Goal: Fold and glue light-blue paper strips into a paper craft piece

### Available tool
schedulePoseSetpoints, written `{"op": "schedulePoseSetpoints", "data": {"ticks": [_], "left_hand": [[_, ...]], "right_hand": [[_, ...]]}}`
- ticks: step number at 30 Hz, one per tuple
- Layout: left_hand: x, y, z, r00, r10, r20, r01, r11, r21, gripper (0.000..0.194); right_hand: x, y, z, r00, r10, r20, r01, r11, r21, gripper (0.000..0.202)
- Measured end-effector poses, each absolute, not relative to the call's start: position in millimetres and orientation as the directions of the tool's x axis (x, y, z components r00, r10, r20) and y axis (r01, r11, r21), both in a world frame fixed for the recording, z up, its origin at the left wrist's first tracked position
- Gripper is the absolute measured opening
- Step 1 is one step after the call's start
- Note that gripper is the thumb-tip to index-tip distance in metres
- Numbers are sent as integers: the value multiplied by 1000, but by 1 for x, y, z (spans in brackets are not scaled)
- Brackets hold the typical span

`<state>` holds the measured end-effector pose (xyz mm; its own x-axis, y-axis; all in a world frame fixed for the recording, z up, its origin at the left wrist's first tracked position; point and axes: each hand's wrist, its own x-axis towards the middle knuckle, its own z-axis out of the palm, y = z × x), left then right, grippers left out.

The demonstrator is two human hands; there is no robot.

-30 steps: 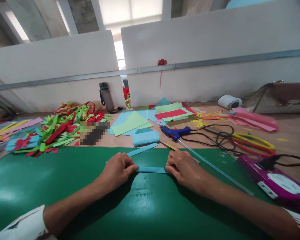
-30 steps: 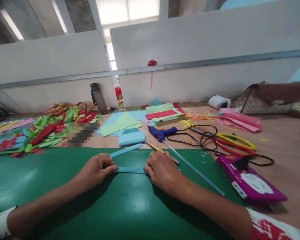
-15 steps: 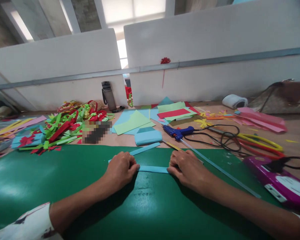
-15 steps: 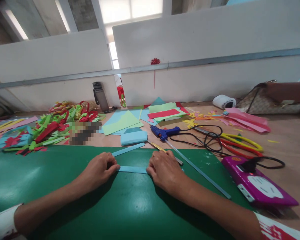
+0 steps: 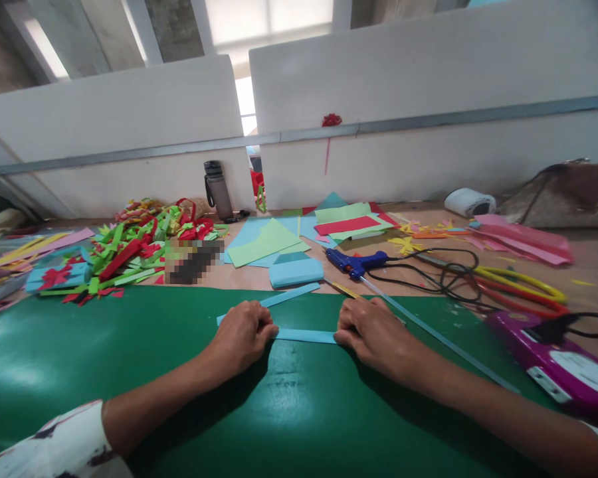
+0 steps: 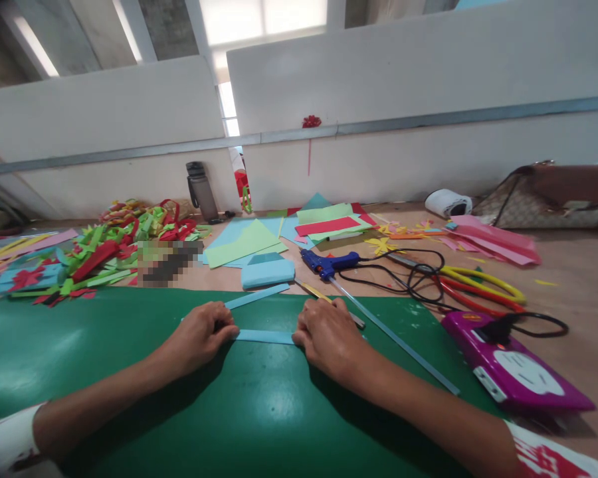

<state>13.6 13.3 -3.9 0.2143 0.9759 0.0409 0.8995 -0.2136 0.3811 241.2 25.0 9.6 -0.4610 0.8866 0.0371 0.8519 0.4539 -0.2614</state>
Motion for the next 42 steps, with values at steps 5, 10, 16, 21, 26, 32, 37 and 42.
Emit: {"op": "schedulePoseSetpoints", "data": {"ticks": [5,10,16,21,26,32,37,42], "left_hand": [[12,14,-5,225,973,58,888,-229,400,18],[10,15,-9,221,973,73,849,-229,476,18],[10,14,-8,153,985,80,825,-172,538,17],[14,11,-5,144,988,60,839,-154,521,18],[15,8,-3,172,983,67,866,-183,465,18],[12,6,-2,187,981,52,844,-188,503,13],[9,7,-2,212,977,30,817,-194,543,10],[10,9,0,239,971,2,796,-197,572,3]], "right_hand": [[243,28,9,-475,879,26,834,460,-305,24],[245,29,7,-478,878,33,822,460,-335,26],[243,27,9,-468,882,51,833,460,-308,23],[241,25,10,-466,883,54,846,462,-264,22],[239,24,12,-453,891,30,864,447,-232,21],[241,23,10,-462,886,45,858,459,-231,22],[241,24,9,-473,879,57,850,473,-230,20],[240,23,11,-463,885,49,859,462,-223,21]]}}
